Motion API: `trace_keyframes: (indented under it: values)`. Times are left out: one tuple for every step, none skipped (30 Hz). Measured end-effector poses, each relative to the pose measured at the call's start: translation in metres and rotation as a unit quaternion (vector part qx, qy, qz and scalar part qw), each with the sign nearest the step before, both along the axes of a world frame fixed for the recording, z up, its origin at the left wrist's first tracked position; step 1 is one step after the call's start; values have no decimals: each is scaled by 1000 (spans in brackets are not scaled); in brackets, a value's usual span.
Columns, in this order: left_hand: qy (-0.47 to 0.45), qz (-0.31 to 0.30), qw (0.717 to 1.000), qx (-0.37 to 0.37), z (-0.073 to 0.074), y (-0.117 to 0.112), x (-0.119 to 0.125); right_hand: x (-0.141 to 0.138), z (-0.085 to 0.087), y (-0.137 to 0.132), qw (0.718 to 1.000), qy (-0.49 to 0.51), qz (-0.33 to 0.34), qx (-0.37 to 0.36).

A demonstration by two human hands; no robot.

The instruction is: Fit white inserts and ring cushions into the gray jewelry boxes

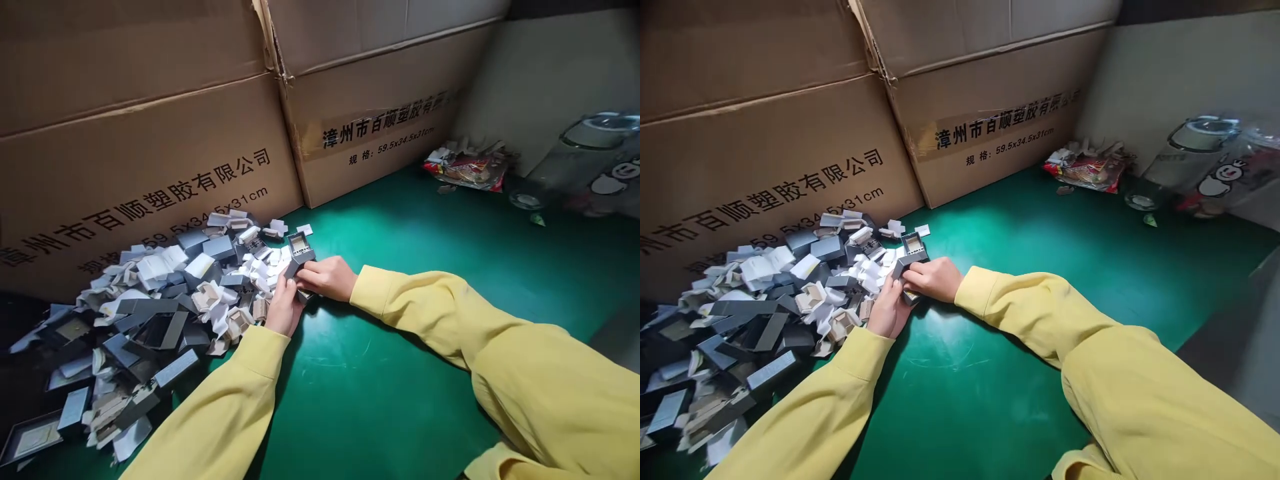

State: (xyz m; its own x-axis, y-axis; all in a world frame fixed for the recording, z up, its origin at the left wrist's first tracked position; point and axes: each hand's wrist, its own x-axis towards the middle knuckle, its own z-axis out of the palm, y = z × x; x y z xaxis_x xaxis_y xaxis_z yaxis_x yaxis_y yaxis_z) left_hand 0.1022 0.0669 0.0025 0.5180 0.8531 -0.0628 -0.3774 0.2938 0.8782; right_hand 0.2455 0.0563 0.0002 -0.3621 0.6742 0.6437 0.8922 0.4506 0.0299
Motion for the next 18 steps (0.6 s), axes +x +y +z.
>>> trace_keyframes:
  values:
    - [2, 3, 1000, 2, 0, -1, 0, 0, 0, 0, 1000, 0, 2, 1]
    - [1, 6, 1000, 2, 1, -1, 0, -1, 0, -1, 1000, -1, 6, 3]
    - [-2, 8, 1000, -1, 1, -2, 0, -1, 0, -1, 1000, -3, 12, 7]
    - [-7, 9, 1000, -7, 1, -2, 0, -1, 1, -2, 1000, -6, 18, 12]
    - [-12, 9, 1000, -13, 1, -3, -1, -1, 1, -2, 1000, -10, 24, 17]
    - [-18, 9, 1000, -18, 1, -3, -1, -2, 2, -2, 999, -15, 29, 20]
    - [-21, 9, 999, -22, 0, -3, -1, -2, 3, -3, 999, -18, 32, 21]
    - [-22, 11, 999, -21, 0, -3, -1, -2, 4, -3, 999, -20, 34, 20]
    - [-18, 13, 1000, -18, 0, -2, -1, -2, 4, -3, 999, -20, 33, 18]
    - [-10, 13, 1000, -14, 0, -2, -1, -2, 4, -3, 999, -19, 30, 15]
    - [2, 13, 1000, -9, 0, -2, -1, -2, 4, -3, 1000, -15, 25, 11]
    - [17, 13, 1000, -5, 1, -2, 0, -2, 4, -3, 1000, -11, 20, 6]
    - [30, 13, 999, -2, 2, -2, 0, -2, 3, -3, 1000, -6, 15, 2]
    - [42, 13, 999, 0, 3, -3, 0, -2, 3, -3, 1000, -1, 12, -1]
    - [54, 14, 998, 0, 4, -3, 0, -2, 2, -3, 1000, 3, 12, -3]
    - [66, 15, 998, 1, 6, -3, 0, -2, 1, -2, 1000, 7, 15, -2]
    - [78, 16, 997, 4, 7, -3, 0, -3, 1, -2, 1000, 10, 17, 2]
    - [90, 16, 996, 6, 8, -3, 0, -3, 1, -1, 1000, 13, 19, 6]
